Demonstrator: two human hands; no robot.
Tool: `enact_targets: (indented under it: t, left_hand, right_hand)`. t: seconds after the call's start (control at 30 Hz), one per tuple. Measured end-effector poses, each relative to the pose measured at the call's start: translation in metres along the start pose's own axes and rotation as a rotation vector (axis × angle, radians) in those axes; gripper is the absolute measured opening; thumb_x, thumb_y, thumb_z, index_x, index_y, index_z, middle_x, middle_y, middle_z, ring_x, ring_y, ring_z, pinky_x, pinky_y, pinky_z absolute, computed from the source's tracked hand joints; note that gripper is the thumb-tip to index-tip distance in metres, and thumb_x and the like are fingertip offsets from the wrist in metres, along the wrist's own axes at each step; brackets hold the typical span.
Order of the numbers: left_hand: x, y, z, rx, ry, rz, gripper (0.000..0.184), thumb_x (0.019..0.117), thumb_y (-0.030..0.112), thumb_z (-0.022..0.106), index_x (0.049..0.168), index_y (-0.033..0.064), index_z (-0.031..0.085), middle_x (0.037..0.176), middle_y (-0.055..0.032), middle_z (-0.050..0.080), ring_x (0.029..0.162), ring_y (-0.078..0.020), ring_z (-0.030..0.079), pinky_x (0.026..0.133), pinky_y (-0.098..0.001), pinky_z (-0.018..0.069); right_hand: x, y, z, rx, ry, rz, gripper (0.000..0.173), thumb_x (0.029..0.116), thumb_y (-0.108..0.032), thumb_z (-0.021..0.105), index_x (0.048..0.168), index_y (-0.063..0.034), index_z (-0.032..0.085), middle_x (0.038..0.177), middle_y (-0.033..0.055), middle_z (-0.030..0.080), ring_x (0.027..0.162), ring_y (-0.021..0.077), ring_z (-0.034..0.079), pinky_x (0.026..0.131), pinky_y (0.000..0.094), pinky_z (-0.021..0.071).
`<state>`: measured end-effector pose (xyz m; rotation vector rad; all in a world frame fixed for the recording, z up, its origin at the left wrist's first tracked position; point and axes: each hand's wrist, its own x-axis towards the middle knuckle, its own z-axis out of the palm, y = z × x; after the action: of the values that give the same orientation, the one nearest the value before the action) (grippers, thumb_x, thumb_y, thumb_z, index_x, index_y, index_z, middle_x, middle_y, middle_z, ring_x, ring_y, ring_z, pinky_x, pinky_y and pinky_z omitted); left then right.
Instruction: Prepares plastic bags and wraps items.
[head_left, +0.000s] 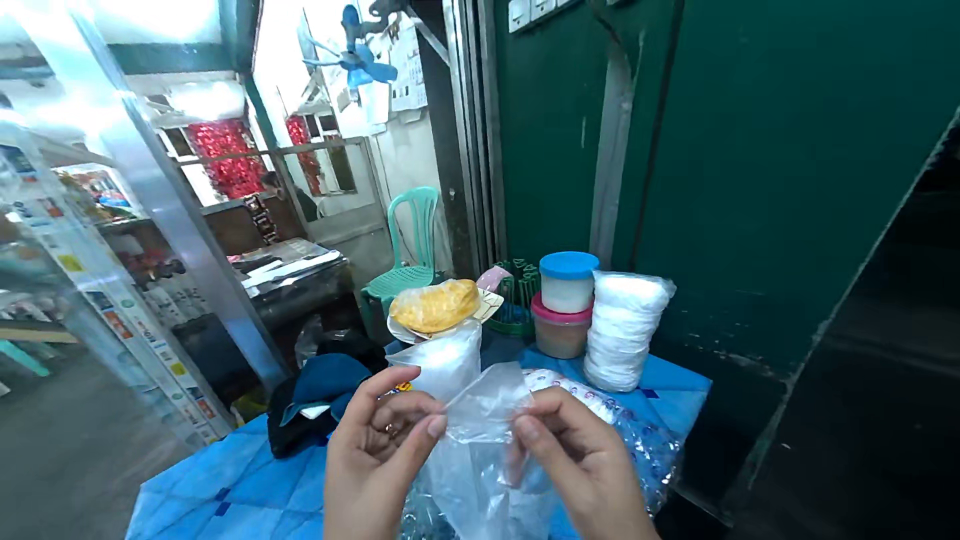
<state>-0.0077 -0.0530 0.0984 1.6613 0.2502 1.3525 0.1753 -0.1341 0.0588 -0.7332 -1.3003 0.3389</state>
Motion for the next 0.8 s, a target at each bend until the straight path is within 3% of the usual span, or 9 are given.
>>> enact_targets:
  t: [0.17, 0.27, 0.33, 0.43, 0.5, 0.57, 0.63, 0.73, 0.8]
  left_hand:
    - [-0.005, 0.003, 0.005, 0.032, -0.048, 0.009, 0.051, 0.0886, 0.004, 0.076, 0.135, 0.0071, 0.055, 0.099, -0.011, 0.075, 0.088, -0.0169, 0.073, 0.079, -0.0295, 0.0614]
    - [-0.008, 0.005, 0.012, 0.074, -0.107, -0.012, 0.051, 0.0871, 0.002, 0.076, 0.133, 0.0046, 0.055, 0.113, -0.0121, 0.073, 0.093, -0.0194, 0.073, 0.082, -0.0312, 0.0612]
    - [-0.009, 0.007, 0.012, 0.076, -0.187, -0.047, 0.055, 0.0875, 0.001, 0.075, 0.137, 0.003, 0.051, 0.122, -0.0119, 0.071, 0.094, -0.0185, 0.072, 0.083, -0.0313, 0.0602]
    - [-0.012, 0.012, 0.015, 0.08, -0.301, -0.113, 0.057, 0.0884, -0.001, 0.073, 0.139, -0.0017, 0.046, 0.106, -0.0077, 0.075, 0.085, -0.0142, 0.072, 0.078, -0.0301, 0.0604]
    - [-0.015, 0.012, 0.018, 0.042, -0.361, -0.156, 0.057, 0.0888, 0.003, 0.075, 0.138, -0.0024, 0.048, 0.088, -0.0026, 0.074, 0.074, -0.0087, 0.069, 0.071, -0.0266, 0.0585]
    - [-0.019, 0.008, 0.019, 0.041, -0.473, -0.159, 0.052, 0.0908, 0.013, 0.076, 0.136, -0.0017, 0.055, 0.082, 0.0003, 0.07, 0.071, -0.005, 0.064, 0.07, -0.0246, 0.056]
    - [-0.023, 0.0, 0.018, 0.019, -0.606, -0.108, 0.035, 0.093, 0.021, 0.074, 0.119, -0.0014, 0.068, 0.084, -0.0003, 0.068, 0.078, -0.0035, 0.061, 0.076, -0.0236, 0.0523]
    - [-0.021, -0.015, 0.016, -0.201, -0.743, 0.032, 0.029, 0.0936, 0.031, 0.073, 0.087, 0.003, 0.072, 0.091, -0.0024, 0.069, 0.1, -0.0091, 0.06, 0.091, -0.0285, 0.0445]
    - [-0.01, -0.014, 0.011, -0.363, -0.725, 0.114, 0.027, 0.0948, 0.044, 0.068, 0.092, 0.0173, 0.073, 0.108, 0.0031, 0.069, 0.119, -0.0132, 0.057, 0.105, -0.0332, 0.043]
  right_hand:
    - [0.012, -0.006, -0.013, -0.099, -0.148, 0.028, 0.036, 0.1008, -0.042, 0.061, 0.119, -0.0109, 0.068, 0.103, 0.0, 0.072, 0.092, 0.0087, 0.069, 0.082, 0.0273, 0.0595]
    - [0.019, -0.013, -0.009, -0.147, -0.116, 0.025, 0.02, 0.1003, -0.03, 0.065, 0.104, -0.0125, 0.073, 0.091, -0.0012, 0.072, 0.081, 0.0091, 0.069, 0.074, 0.0257, 0.0602]
    - [0.02, -0.013, -0.011, -0.195, -0.12, 0.013, 0.021, 0.102, -0.031, 0.062, 0.099, -0.0126, 0.073, 0.086, -0.0029, 0.071, 0.076, 0.0073, 0.068, 0.071, 0.0236, 0.0595]
    - [0.015, -0.008, -0.016, -0.312, -0.121, -0.07, 0.034, 0.1054, -0.036, 0.055, 0.09, -0.0105, 0.071, 0.074, -0.006, 0.066, 0.066, -0.0003, 0.062, 0.061, 0.0165, 0.0534]
    - [0.009, -0.004, -0.022, -0.343, -0.105, -0.117, 0.036, 0.1062, -0.036, 0.053, 0.088, -0.0095, 0.071, 0.075, -0.005, 0.065, 0.069, -0.0014, 0.061, 0.063, 0.0159, 0.0514]
    - [0.0, -0.002, -0.027, -0.173, -0.119, -0.071, 0.034, 0.1056, -0.035, 0.055, 0.09, -0.01, 0.072, 0.084, -0.0027, 0.068, 0.082, 0.0032, 0.064, 0.075, 0.0205, 0.0547]
    - [-0.009, -0.002, -0.03, 0.268, -0.192, 0.07, 0.035, 0.1056, -0.038, 0.052, 0.088, -0.0144, 0.071, 0.09, -0.0041, 0.067, 0.091, 0.0065, 0.064, 0.085, 0.0262, 0.0541]
    - [-0.016, -0.007, -0.033, 0.863, -0.347, 0.231, 0.043, 0.1017, -0.052, 0.052, 0.08, -0.0199, 0.069, 0.074, -0.0087, 0.063, 0.076, 0.006, 0.063, 0.08, 0.0285, 0.053]
    - [0.003, -0.01, -0.041, 0.923, -0.482, 0.23, 0.041, 0.0992, -0.055, 0.054, 0.084, -0.0214, 0.071, 0.073, -0.0105, 0.064, 0.073, 0.0032, 0.063, 0.076, 0.0248, 0.0535]
